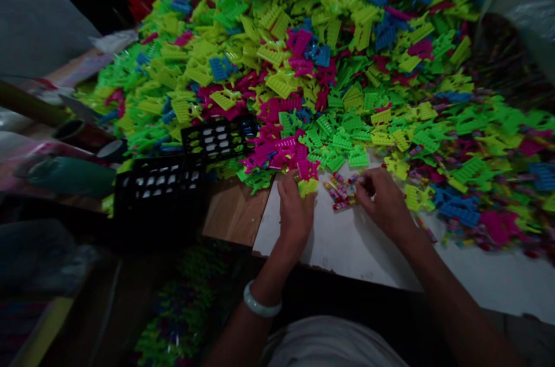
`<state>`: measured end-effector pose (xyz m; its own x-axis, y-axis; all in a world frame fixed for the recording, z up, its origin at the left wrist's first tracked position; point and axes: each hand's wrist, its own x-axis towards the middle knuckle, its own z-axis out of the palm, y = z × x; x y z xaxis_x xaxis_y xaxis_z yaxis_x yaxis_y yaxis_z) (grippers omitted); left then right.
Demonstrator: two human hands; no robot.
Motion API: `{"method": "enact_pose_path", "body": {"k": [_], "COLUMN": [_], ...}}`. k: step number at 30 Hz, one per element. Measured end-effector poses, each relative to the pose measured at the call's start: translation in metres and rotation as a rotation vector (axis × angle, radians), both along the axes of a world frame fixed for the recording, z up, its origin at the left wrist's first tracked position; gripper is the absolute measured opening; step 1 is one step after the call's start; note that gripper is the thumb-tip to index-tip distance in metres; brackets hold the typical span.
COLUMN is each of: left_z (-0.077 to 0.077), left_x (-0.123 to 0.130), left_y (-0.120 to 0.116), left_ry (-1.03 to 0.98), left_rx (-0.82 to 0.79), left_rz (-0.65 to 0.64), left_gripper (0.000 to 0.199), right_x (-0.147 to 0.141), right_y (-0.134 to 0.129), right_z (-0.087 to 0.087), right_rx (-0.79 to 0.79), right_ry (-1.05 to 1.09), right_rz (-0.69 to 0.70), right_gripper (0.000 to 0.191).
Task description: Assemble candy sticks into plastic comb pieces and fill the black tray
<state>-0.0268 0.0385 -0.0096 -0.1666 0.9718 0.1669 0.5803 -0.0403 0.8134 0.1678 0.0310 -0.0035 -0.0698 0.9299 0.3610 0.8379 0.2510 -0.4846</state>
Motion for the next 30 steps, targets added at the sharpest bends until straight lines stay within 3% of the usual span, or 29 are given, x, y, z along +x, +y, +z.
{"method": "enact_pose_path", "body": {"k": [2, 4, 8, 11, 15, 20, 30], "left_z": [0.000, 0.000, 0.002, 0.006, 0.011, 0.012, 0.011], "left_x": [-0.004, -0.006, -0.001, 0.007, 0.016, 0.022, 0.023], "left_y": [-0.002, -0.006, -0.015, -0.021, -0.030, -0.037, -0.039], "left_ry": [-0.116, -0.257, -0.543, -0.662, -0.692, -0.719, -0.685], "left_rx": [-0.098, -0.225, -0.410, -0.472, -0.512, -0.488, -0.426], "left_rz": [-0.044, -0.098, -0.202, -0.256, -0.283, -0.279, -0.292], "left_gripper": [0.034, 0.023, 0.024, 0.026, 0.027, 0.025, 0.020], "right_x": [0.010, 0.019, 0.026, 0.023, 0.013, 0.002, -0.002], "right_y": [-0.014, -0.027, -0.041, -0.041, -0.048, -0.060, -0.059], "right_z": [0.000, -0.004, -0.014, -0.014, -0.004, 0.002, -0.008], "right_rx": [-0.033, -0.101, -0.146, -0.143, -0.248, -0.356, -0.274], "right_ry": [0.141, 0.128, -0.053, -0.060, 0.149, 0.364, 0.314], "right_rz": [-0.022, -0.024, 0.023, 0.005, -0.033, 0.149, 0.225], "right_gripper": [0.010, 0.009, 0.017, 0.020, 0.021, 0.027, 0.029]}}
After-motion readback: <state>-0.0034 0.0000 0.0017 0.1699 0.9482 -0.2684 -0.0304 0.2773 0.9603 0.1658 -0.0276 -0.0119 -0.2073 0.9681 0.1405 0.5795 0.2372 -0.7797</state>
